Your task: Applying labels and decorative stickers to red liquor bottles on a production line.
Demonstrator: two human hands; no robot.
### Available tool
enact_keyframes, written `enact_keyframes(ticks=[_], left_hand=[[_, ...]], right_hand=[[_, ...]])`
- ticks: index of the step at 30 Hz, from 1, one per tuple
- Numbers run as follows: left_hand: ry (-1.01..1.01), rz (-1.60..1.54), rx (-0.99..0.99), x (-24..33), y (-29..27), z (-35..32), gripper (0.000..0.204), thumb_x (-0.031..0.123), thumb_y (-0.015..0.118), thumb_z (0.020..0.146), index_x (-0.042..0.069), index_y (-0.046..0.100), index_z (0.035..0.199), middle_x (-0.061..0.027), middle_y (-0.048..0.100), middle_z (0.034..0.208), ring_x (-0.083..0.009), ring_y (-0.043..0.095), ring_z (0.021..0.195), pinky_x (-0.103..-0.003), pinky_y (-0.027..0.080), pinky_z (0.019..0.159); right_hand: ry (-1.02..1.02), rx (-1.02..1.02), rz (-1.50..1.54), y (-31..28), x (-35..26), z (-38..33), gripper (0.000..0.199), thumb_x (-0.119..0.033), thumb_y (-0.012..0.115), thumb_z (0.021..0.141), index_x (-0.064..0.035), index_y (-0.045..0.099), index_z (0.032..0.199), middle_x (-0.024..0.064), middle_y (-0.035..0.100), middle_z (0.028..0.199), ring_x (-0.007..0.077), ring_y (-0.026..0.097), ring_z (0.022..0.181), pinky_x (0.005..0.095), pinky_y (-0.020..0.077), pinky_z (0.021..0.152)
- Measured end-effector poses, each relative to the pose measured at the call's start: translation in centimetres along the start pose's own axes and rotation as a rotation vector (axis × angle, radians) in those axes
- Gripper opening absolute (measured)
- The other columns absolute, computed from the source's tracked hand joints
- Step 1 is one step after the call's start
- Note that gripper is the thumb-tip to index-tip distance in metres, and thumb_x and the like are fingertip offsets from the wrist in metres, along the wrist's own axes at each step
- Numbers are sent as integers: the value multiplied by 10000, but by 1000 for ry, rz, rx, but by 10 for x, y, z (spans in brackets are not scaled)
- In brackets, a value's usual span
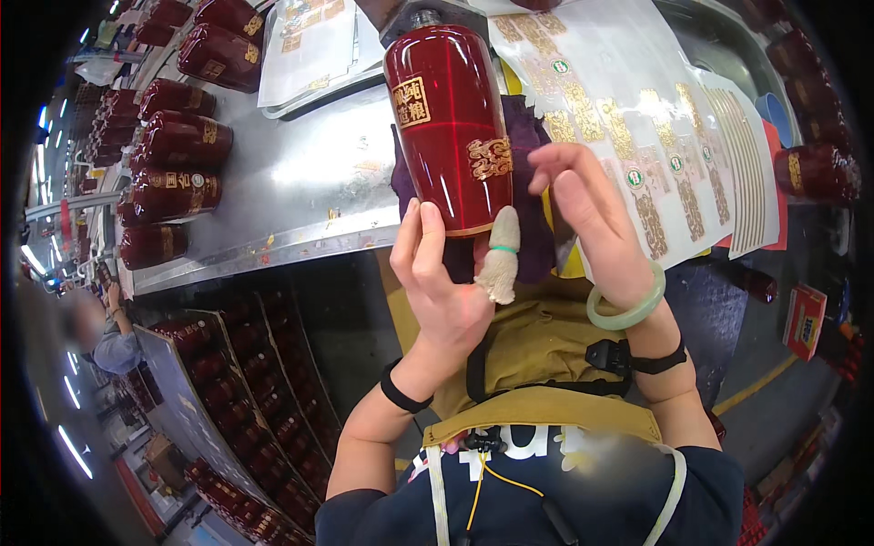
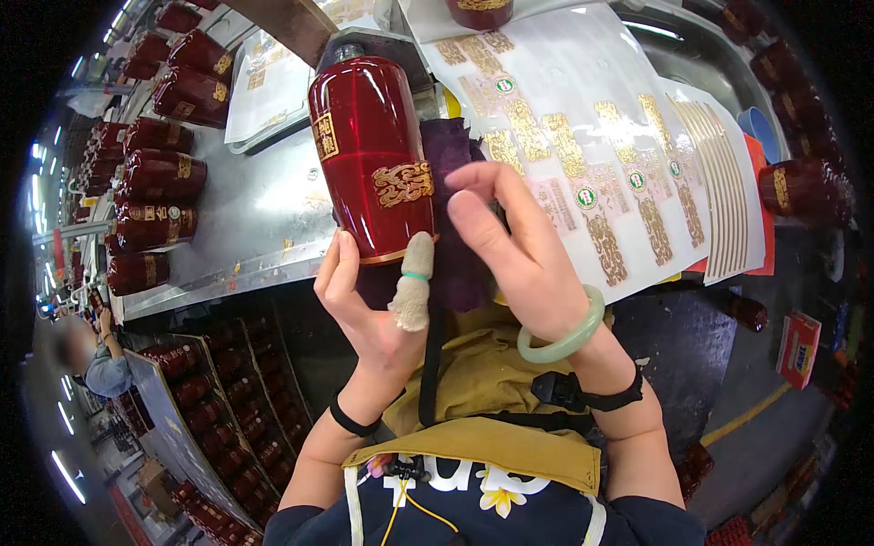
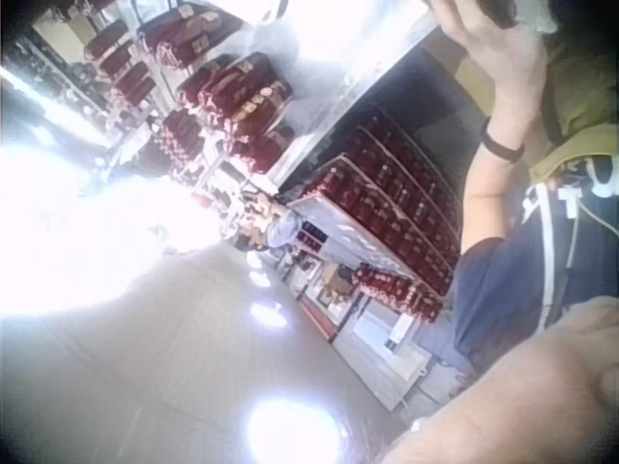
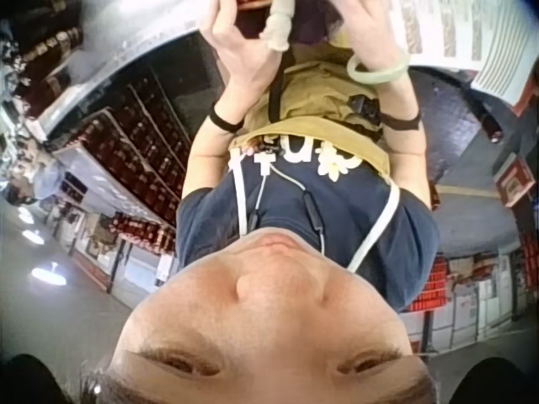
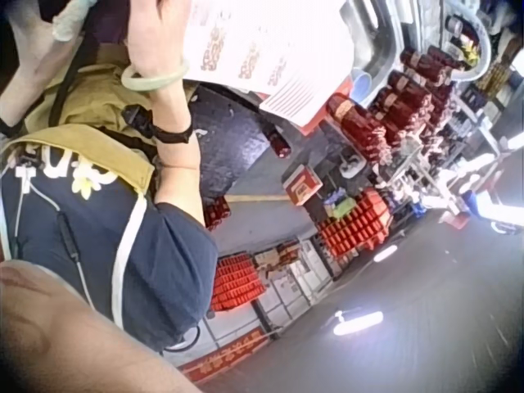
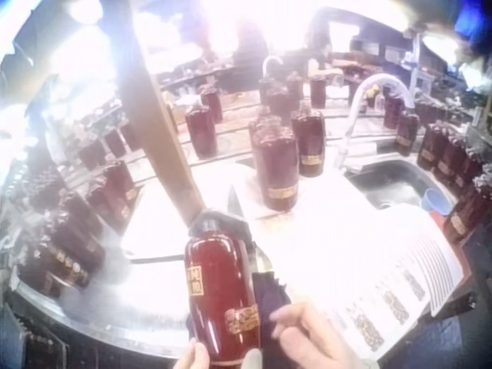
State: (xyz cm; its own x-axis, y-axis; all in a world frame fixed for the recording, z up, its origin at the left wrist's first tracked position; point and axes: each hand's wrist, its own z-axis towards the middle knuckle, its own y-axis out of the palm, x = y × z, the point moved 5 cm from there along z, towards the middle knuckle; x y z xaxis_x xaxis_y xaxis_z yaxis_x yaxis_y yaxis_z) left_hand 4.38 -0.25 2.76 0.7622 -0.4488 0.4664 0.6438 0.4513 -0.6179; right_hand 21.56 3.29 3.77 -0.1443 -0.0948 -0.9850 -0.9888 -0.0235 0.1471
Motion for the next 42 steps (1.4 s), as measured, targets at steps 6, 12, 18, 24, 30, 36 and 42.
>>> enact_keyframes(ticks=[6,12,18,24,30,36,42], left_hand=[[158,237,-25,20,-2,9,526,-42,800,796,20,654,1297,-235,406,1474,-397,505,1304,-452,508,1028],[70,8,-6,-2,-19,28,508,-71,787,759,12,703,1252,-177,572,1377,-376,576,1259,-433,492,1021],[-29,-208,10,-26,-20,33,446,-41,794,771,-40,720,1211,-175,666,1284,-369,653,1190,-448,561,967],[-110,-60,16,-22,-16,29,498,-52,777,779,-35,691,1270,-180,650,1344,-391,608,1261,-478,481,1077],[-34,-219,-28,-29,-18,37,470,-64,751,776,-57,683,1241,-169,662,1335,-385,650,1223,-521,471,1122],[23,-20,-62,-16,-15,33,589,-44,765,741,-24,657,1320,-150,567,1473,-355,518,1370,-501,394,1153],[-44,-303,-65,-26,-21,47,611,-127,721,753,-10,655,1350,-165,658,1379,-333,599,1334,-502,349,1224]], right_hand=[[-51,107,101,-15,-5,-1,236,-75,606,1029,14,612,1247,47,640,1107,90,565,1022,259,463,928],[-176,146,-125,11,-15,-9,139,-22,650,980,12,698,1106,44,675,1023,109,624,956,247,490,817],[-287,245,-265,20,-3,-15,100,23,692,907,7,680,1005,86,590,885,180,593,770,305,464,675],[-268,209,-258,20,0,-20,76,22,681,935,14,674,1010,74,591,903,136,571,741,280,460,656],[-252,250,-185,22,-1,-19,63,15,677,945,19,670,1007,65,587,896,105,544,707,263,433,623],[-211,235,-172,22,6,-20,68,-3,686,940,20,668,1001,75,599,891,127,543,699,278,443,644],[-196,271,-207,19,1,-17,70,-9,683,940,20,673,1003,73,604,872,143,569,718,294,449,647]])
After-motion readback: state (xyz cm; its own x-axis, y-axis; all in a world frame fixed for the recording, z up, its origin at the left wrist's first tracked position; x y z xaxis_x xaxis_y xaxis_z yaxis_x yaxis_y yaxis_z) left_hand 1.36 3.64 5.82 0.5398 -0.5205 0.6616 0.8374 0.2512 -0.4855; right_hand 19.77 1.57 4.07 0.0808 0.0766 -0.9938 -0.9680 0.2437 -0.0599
